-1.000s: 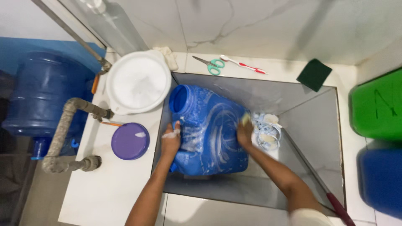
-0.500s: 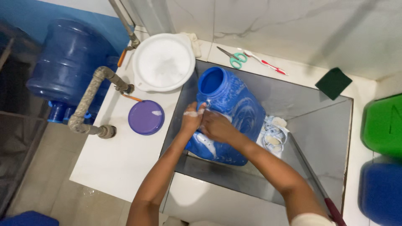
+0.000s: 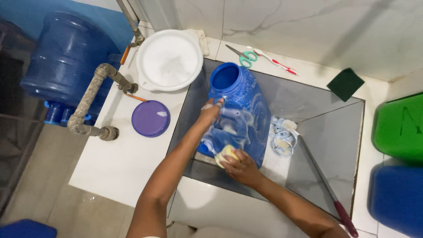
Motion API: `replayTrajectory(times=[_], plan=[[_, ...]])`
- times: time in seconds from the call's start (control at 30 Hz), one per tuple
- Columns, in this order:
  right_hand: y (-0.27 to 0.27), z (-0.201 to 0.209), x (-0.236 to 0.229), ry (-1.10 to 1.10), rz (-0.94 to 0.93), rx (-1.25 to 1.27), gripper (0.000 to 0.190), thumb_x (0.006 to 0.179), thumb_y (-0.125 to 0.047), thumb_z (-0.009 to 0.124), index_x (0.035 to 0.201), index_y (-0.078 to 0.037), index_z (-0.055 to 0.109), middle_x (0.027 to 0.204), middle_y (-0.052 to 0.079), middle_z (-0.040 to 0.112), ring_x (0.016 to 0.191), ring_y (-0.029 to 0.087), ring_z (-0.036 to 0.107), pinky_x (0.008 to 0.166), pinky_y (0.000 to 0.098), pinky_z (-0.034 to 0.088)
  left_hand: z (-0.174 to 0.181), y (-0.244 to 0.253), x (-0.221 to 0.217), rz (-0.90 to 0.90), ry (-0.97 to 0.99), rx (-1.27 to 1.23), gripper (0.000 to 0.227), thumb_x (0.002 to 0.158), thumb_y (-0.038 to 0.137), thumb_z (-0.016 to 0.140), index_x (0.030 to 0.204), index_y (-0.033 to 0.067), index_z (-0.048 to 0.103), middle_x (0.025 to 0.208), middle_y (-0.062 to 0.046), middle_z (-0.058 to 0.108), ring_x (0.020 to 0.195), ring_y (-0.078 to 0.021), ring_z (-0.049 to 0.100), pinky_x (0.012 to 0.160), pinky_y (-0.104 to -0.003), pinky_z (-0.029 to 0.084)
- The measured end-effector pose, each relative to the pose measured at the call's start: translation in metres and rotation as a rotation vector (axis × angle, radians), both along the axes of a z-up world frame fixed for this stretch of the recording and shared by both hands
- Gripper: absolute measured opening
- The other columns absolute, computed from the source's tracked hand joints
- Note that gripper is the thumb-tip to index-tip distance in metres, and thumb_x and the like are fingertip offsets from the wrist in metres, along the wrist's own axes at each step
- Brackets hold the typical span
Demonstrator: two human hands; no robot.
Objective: The person cleans a large blue plastic container in a sink. They use scissors to cut a plastic ring from the container's neck, then scrub the exterior and interior with a sponge and a toothbrush. The container is rinsed multiple times with water from the tap, and the lid is also washed before being placed back on the container.
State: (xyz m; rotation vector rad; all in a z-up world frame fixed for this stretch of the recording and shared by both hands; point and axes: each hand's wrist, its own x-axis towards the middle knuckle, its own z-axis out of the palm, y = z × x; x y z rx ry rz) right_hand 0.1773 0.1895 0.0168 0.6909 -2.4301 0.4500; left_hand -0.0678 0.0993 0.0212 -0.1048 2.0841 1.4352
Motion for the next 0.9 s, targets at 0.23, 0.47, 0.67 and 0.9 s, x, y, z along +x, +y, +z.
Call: replayTrajectory(times=[0.23, 0.47, 0.67, 0.9], plan=[[0.029, -0.106, -0.029, -0.257, -0.185, -0.780, 0.039, 0.102, -0.024, 0.052, 0.135, -0.005, 0.046, 0.141, 0.019, 0.048, 0.135, 0.038, 0.048, 0.118, 0.0494, 0.038, -0.097, -0.024, -0.003, -0.027, 0.456, -0.156, 0.065, 0.100, 0.053, 0.064, 0.138, 0.0010, 0.055, 0.082, -0.008, 0.066, 0.069, -0.0203, 0.065, 0.059, -0.035, 0.051], [0.000, -0.137, 0.026, -0.317, -0.223, -0.725, 0.048, 0.101, -0.008, 0.055, 0.142, 0.005, 0.035, 0.148, 0.028, 0.034, 0.141, 0.046, 0.037, 0.122, 0.0534, 0.026, -0.060, -0.062, 0.000, 0.184, 0.038, -0.080, 0.054, 0.094, 0.049, 0.064, 0.131, 0.0108, 0.057, 0.062, -0.004, 0.055, 0.047, -0.0164, 0.050, 0.041, -0.035, 0.039], [0.089, -0.193, -0.132, -0.382, -0.636, -0.613, 0.041, 0.097, -0.011, 0.051, 0.134, 0.007, 0.046, 0.134, 0.031, 0.049, 0.127, 0.045, 0.047, 0.113, 0.0528, 0.034, -0.014, -0.054, 0.012, 0.186, -0.003, -0.113, 0.049, 0.096, 0.049, 0.061, 0.126, 0.0101, 0.063, 0.061, -0.001, 0.054, 0.047, -0.0124, 0.051, 0.041, -0.031, 0.040], [0.038, -0.220, -0.012, -0.695, -1.173, -0.665, 0.064, 0.102, -0.046, 0.046, 0.136, 0.008, 0.047, 0.136, 0.031, 0.051, 0.127, 0.046, 0.051, 0.114, 0.0551, 0.037, -0.029, -0.058, 0.006, 0.134, 0.028, -0.146, 0.050, 0.098, 0.052, 0.059, 0.120, 0.0069, 0.066, 0.063, -0.005, 0.054, 0.050, -0.0160, 0.051, 0.044, -0.034, 0.041]])
